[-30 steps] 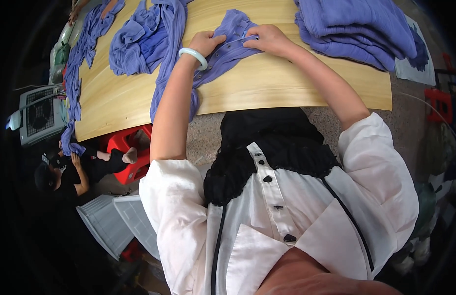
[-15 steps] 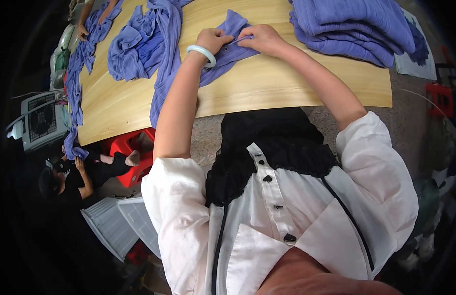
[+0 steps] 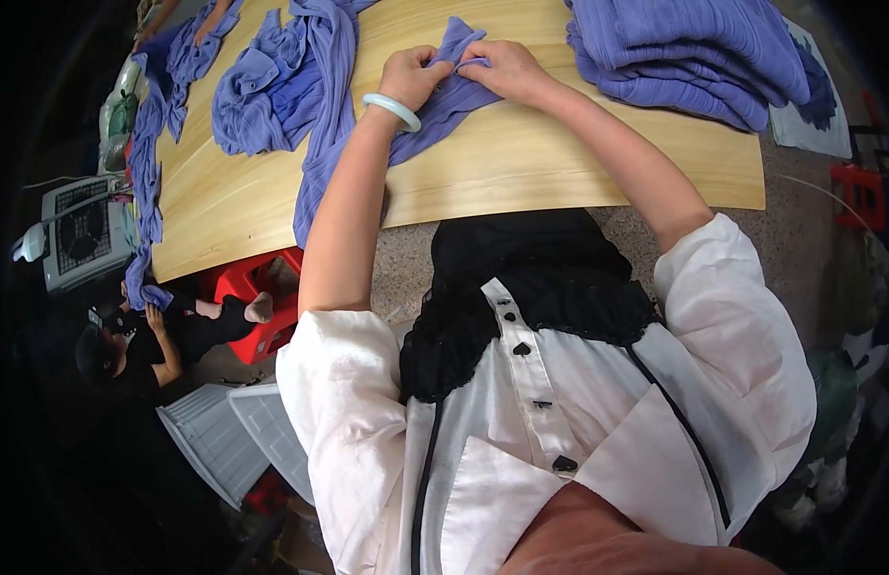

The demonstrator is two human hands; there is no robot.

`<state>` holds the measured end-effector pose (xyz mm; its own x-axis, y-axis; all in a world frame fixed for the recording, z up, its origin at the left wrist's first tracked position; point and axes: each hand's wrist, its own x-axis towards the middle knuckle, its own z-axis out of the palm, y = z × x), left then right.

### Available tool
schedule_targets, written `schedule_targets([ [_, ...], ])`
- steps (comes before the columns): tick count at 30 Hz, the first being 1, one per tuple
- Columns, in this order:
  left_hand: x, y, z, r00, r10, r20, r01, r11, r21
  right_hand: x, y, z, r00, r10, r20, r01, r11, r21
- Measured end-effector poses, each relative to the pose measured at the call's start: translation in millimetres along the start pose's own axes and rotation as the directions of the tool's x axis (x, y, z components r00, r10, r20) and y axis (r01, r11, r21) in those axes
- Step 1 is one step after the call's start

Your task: Folding and stacking blue garments on a large wooden work table.

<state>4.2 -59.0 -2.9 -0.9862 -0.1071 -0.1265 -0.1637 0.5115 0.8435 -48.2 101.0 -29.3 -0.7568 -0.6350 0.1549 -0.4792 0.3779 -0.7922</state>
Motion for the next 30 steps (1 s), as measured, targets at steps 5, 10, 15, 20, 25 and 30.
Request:
schedule_targets([
  [5,-3.3,3.2,-5.8,0.996,-0.090,0.024,0.092,0.989,-0.113,2.9,0.1,0.3,0.998,0.010,0.063,-0.015,0.997,0.073],
  [10,-4.8,3.2,-1.3,0.990,-0.135,0.050,0.141,0.977,-0.162,1.6,7.5,0.1,0.997,0.023,0.077,-0.026,0.999,0.040],
  [15,8.3,-15.6,-5.6,0.975,-0.208,0.082,0.214,0.974,-0.073,-8.2,5.9,-16.0,0.998,0.059,0.031,-0.059,0.998,0.010],
  [20,30.6,-15.5,6.2,0.997,-0.079,-0.011,0.079,0.962,0.263,-8.3,15.7,-19.1,0.992,0.104,0.072,-0.109,0.991,0.074],
  [25,36.3,-2.5,22.8,0.992,0.030,-0.119,0.032,0.874,0.484,-7.0,20.4,-12.7,0.995,0.101,0.027,-0.103,0.990,0.094],
  [30,34.5,-8.7,19.2,0.995,-0.044,-0.088,0.058,0.984,0.169,-4.4,16.5,-14.1,0.998,0.067,-0.015,-0.066,0.994,0.091],
])
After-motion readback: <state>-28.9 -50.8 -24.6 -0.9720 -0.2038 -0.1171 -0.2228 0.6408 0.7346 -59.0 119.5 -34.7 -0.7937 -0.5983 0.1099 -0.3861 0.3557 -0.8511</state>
